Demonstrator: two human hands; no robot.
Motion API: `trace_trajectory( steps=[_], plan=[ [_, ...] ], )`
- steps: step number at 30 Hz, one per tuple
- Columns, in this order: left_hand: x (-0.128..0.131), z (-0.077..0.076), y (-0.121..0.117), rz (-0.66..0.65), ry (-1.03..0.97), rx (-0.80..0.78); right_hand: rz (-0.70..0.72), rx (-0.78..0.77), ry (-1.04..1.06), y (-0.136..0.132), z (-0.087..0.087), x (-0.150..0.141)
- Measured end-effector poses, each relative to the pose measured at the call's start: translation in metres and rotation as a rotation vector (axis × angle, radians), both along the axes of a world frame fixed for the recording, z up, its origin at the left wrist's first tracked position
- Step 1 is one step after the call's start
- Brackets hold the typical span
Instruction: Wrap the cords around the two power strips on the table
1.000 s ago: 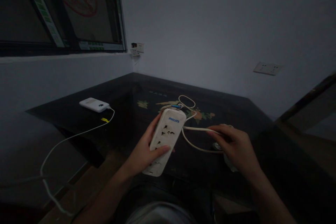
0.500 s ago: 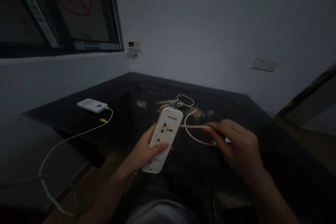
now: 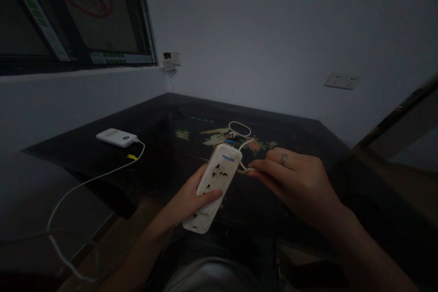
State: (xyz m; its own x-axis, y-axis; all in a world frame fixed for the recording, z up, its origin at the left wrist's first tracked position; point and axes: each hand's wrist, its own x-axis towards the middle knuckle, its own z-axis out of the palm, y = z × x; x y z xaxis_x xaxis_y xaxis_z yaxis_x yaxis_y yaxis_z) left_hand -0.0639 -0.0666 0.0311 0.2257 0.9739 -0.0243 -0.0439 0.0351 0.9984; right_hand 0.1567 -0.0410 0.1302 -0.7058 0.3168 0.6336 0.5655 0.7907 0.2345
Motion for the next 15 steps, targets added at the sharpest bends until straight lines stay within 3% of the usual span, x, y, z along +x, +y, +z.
trace_trajectory(
  steps=[7, 11, 15],
  plan=[
    [0.002, 0.001, -0.003, -0.093, 0.178, 0.110, 0.097, -0.289, -0.197, 0.018, 0.020, -0.013],
    [0.003, 0.001, -0.005, -0.164, 0.240, 0.099, 0.187, -0.544, -0.372, 0.035, 0.038, -0.028],
    [0.002, 0.004, -0.005, -0.252, 0.248, 0.088, 0.269, -0.816, -0.384, 0.057, 0.040, -0.037]
  ],
)
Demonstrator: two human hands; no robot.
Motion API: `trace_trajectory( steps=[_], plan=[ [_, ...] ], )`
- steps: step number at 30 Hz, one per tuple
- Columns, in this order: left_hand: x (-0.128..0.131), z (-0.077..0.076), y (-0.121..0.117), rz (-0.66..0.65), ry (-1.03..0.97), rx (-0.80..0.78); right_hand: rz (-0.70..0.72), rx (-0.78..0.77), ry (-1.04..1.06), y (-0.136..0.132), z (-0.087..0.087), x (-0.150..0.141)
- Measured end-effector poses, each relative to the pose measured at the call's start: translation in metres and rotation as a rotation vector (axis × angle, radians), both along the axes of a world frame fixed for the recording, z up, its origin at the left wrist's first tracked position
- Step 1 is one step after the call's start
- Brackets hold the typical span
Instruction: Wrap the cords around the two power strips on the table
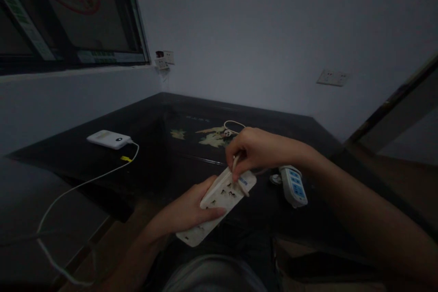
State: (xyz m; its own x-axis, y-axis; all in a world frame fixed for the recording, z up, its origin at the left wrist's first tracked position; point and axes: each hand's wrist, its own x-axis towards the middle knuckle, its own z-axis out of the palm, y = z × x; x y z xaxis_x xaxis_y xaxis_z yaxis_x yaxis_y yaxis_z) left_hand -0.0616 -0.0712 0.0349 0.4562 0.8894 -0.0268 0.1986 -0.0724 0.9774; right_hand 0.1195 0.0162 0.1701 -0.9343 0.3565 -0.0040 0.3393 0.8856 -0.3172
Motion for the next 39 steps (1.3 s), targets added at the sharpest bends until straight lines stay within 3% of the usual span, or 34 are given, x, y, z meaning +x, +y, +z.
trace_trajectory(
  steps=[7, 11, 20, 25, 33, 39],
  plan=[
    [0.000, 0.002, -0.005, -0.225, -0.109, -0.096, 0.133, -0.618, -0.010, 0.021, -0.019, -0.005],
    [0.002, 0.000, -0.010, -0.237, -0.145, -0.064, 0.130, -0.819, 0.090, 0.022, -0.026, -0.004],
    [0.004, -0.002, -0.017, -0.128, -0.186, 0.070, -0.025, -0.778, 0.404, 0.029, -0.059, 0.012],
    [0.006, -0.004, -0.019, -0.119, -0.368, -0.058, -0.144, -0.762, 0.467, 0.028, -0.080, 0.015],
    [0.014, -0.007, -0.020, -0.086, -0.581, -0.141, -0.214, -0.723, 0.496, 0.018, -0.092, 0.019],
    [0.016, -0.010, -0.020, -0.064, -0.609, -0.157, -0.230, -0.653, 0.507, 0.016, -0.095, 0.016]
  ],
)
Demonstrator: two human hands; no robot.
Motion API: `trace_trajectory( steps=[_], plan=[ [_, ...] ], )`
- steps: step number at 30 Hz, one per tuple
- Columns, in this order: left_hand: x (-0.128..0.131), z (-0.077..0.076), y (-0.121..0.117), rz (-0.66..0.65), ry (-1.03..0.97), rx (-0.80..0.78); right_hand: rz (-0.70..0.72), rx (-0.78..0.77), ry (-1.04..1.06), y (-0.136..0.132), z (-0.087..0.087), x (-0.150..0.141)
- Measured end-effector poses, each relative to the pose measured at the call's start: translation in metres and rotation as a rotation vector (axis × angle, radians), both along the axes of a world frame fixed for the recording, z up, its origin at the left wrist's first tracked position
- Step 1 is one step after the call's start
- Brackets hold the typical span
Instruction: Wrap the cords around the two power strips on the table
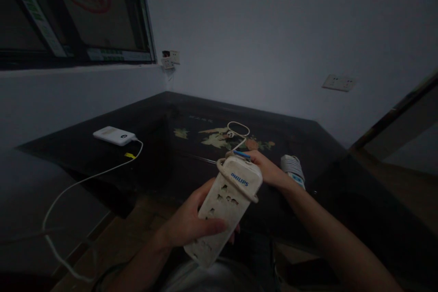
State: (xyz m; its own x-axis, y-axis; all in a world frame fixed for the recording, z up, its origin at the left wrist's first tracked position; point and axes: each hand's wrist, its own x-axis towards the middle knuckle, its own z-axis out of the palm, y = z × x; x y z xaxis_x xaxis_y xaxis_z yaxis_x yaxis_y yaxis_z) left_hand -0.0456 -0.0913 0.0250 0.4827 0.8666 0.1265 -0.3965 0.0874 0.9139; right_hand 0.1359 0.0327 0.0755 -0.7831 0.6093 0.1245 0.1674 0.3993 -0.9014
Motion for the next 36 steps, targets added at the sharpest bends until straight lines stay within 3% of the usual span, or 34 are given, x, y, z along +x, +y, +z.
trace_trajectory(
  steps=[4, 8, 13, 18, 21, 28, 31, 36],
  plan=[
    [0.003, -0.002, -0.002, -0.088, -0.054, -0.011, 0.004, 0.012, 0.006, -0.002, 0.006, -0.011],
    [0.006, -0.005, -0.007, -0.226, -0.110, -0.030, 0.051, -0.089, 0.023, 0.008, 0.004, -0.024],
    [0.004, -0.003, -0.009, -0.316, 0.036, 0.008, 0.090, -0.209, 0.126, 0.026, 0.001, -0.036],
    [0.004, -0.002, -0.010, -0.422, 0.069, 0.030, 0.256, -0.242, 0.120, 0.028, 0.005, -0.054],
    [0.003, -0.003, -0.015, -0.374, 0.003, 0.045, 0.277, -0.222, 0.119, 0.030, 0.003, -0.056],
    [0.003, -0.006, -0.019, -0.226, -0.167, 0.043, 0.138, -0.177, 0.055, 0.031, -0.006, -0.032],
    [0.002, -0.010, -0.014, -0.099, -0.278, 0.029, 0.022, -0.158, 0.047, 0.029, -0.008, -0.019],
    [-0.012, -0.005, -0.002, 0.154, -0.263, 0.074, -0.150, -0.077, 0.006, 0.019, -0.006, 0.002]
  ],
)
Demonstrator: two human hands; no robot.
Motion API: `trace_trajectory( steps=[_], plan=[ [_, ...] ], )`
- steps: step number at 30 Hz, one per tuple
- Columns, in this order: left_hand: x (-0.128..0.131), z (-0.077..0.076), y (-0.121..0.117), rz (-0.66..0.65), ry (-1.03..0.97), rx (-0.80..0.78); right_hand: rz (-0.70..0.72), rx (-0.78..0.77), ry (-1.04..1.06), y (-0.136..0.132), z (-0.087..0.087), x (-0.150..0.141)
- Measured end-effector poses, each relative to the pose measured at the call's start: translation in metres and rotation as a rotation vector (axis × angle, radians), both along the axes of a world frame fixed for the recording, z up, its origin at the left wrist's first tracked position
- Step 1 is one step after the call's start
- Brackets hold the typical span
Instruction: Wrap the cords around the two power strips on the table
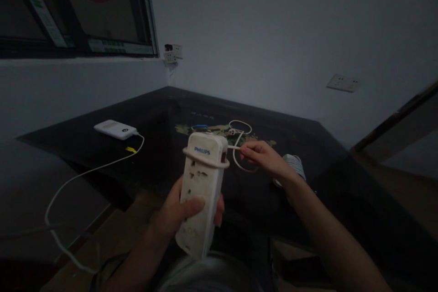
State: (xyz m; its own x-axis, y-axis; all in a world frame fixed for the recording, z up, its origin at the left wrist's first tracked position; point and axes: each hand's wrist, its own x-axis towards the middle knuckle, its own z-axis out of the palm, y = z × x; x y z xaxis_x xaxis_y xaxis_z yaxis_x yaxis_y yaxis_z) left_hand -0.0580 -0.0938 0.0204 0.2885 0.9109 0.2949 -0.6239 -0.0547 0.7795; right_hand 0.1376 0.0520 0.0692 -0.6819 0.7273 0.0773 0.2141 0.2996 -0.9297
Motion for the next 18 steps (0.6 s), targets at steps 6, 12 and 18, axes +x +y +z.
trace_trajectory(
  steps=[6, 12, 18],
  plan=[
    [-0.018, 0.008, 0.010, 0.322, 0.004, -0.114, -0.061, 0.273, -0.110, -0.035, 0.014, 0.006],
    [-0.031, 0.006, 0.014, 0.386, 0.122, -0.238, -0.211, 0.550, -0.202, -0.076, 0.037, 0.010],
    [-0.031, -0.005, 0.017, 0.321, 0.206, -0.252, -0.297, 0.776, -0.151, -0.087, 0.050, 0.011]
  ],
)
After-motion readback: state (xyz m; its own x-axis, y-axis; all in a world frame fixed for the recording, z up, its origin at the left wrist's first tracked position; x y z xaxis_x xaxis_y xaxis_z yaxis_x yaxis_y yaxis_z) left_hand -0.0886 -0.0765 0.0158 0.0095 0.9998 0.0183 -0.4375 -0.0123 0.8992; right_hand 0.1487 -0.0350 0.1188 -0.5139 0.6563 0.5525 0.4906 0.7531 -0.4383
